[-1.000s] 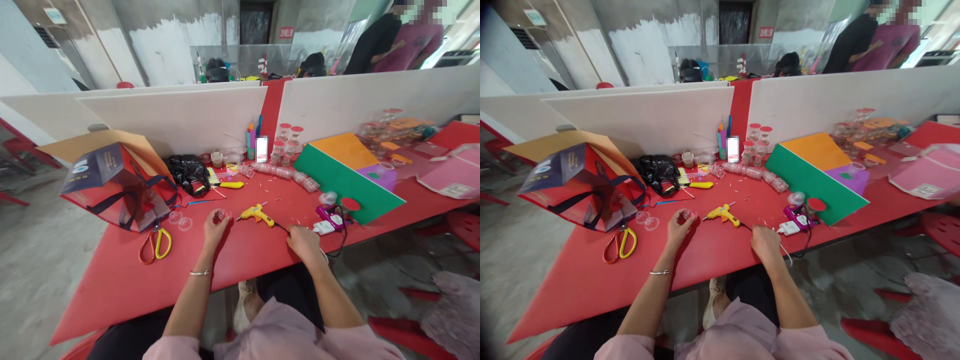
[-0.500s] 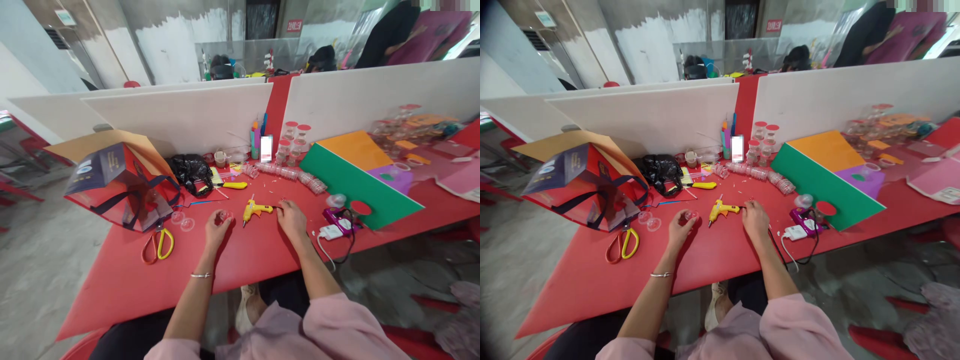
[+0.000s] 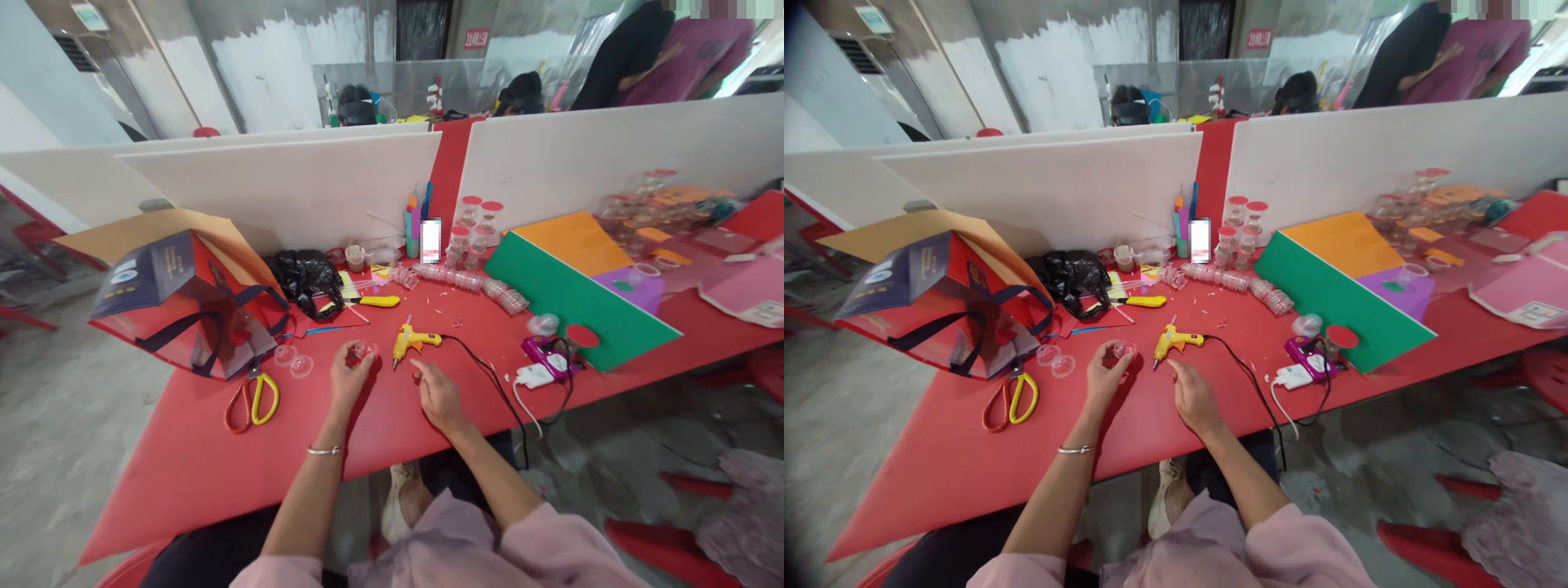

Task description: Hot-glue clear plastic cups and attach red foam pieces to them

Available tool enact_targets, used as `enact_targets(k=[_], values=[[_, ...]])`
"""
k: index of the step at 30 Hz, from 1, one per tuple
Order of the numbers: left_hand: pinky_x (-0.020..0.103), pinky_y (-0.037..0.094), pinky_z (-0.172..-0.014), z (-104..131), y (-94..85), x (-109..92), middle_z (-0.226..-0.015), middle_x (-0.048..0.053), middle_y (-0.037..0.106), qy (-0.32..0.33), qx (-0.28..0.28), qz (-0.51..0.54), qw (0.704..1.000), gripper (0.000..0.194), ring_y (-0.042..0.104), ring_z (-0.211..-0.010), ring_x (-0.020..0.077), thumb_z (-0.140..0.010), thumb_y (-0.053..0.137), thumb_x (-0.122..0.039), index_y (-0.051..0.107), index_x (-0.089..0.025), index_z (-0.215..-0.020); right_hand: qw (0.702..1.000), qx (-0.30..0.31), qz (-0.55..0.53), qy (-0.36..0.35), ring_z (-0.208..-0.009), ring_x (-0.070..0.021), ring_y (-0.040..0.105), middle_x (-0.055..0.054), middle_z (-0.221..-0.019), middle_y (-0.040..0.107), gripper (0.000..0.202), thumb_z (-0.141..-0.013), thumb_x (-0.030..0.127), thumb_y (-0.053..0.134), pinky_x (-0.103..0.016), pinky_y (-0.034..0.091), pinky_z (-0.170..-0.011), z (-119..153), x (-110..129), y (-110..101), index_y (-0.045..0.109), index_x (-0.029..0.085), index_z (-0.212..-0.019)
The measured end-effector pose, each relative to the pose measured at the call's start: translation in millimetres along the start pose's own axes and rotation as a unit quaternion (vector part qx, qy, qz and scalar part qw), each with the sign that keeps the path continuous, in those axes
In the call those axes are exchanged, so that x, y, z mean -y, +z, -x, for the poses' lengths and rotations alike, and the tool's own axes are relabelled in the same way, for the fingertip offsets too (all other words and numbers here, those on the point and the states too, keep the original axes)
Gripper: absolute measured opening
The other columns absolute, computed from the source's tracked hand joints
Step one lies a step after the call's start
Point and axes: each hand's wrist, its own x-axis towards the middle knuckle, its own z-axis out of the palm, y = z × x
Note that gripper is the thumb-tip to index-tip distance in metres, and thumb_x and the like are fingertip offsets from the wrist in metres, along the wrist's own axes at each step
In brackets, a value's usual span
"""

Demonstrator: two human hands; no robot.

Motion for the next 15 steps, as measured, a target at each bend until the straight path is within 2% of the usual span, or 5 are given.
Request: enact_targets(k=[4, 8, 11, 15], values=[[0.025, 0.056, -0.055, 5.4, 0.2, -5.5, -0.102, 0.009, 0.070, 0.005, 0.029, -0.002, 1.000, 0.047, 0.068, -0.079, 0.0182, -0.074, 0.081, -0.050, 0.069, -0.019, -0.107, 1.000, -0.011, 0.014, 0.011, -0.092, -0.0203, 0.068, -0.008, -0.098, 0.070, 0.037, -0.095, 0.011, 0.042, -0.032, 0.055, -0.087, -2.4, 0.7, 0.4, 0.062, 0.019, -0.125], [0.024, 0.056, -0.053, 9.5, 1.4, -5.9, -0.101, 0.010, 0.070, 0.009, 0.063, 0.000, 0.998, 0.047, 0.067, -0.076, 0.0172, -0.076, 0.079, -0.051, 0.068, -0.018, -0.109, 0.999, -0.038, 0.010, -0.008, -0.095, -0.0213, 0.067, -0.009, -0.099, 0.070, 0.032, -0.095, 0.011, 0.045, -0.035, 0.055, -0.091, -3.0, 1.6, 0.7, 0.065, 0.019, -0.117], [0.024, 0.055, -0.053, 10.3, 2.8, -3.4, -0.101, 0.009, 0.070, 0.009, 0.072, 0.003, 0.997, 0.048, 0.067, -0.074, 0.0162, -0.076, 0.079, -0.050, 0.067, -0.019, -0.110, 0.999, -0.045, 0.007, -0.030, -0.100, -0.0217, 0.066, -0.009, -0.105, 0.073, 0.031, -0.097, 0.011, 0.045, -0.037, 0.054, -0.094, -4.1, 1.8, -0.4, 0.066, 0.021, -0.119], [0.024, 0.055, -0.054, 9.0, 3.0, -0.1, -0.103, 0.010, 0.071, 0.021, 0.066, 0.005, 0.998, 0.050, 0.068, -0.076, 0.0170, -0.074, 0.081, -0.049, 0.067, -0.019, -0.111, 0.997, -0.046, 0.003, -0.056, -0.096, -0.0204, 0.066, -0.007, -0.102, 0.075, 0.033, -0.099, 0.011, 0.048, -0.035, 0.056, -0.091, -5.3, -0.4, -0.4, 0.066, 0.023, -0.123]])
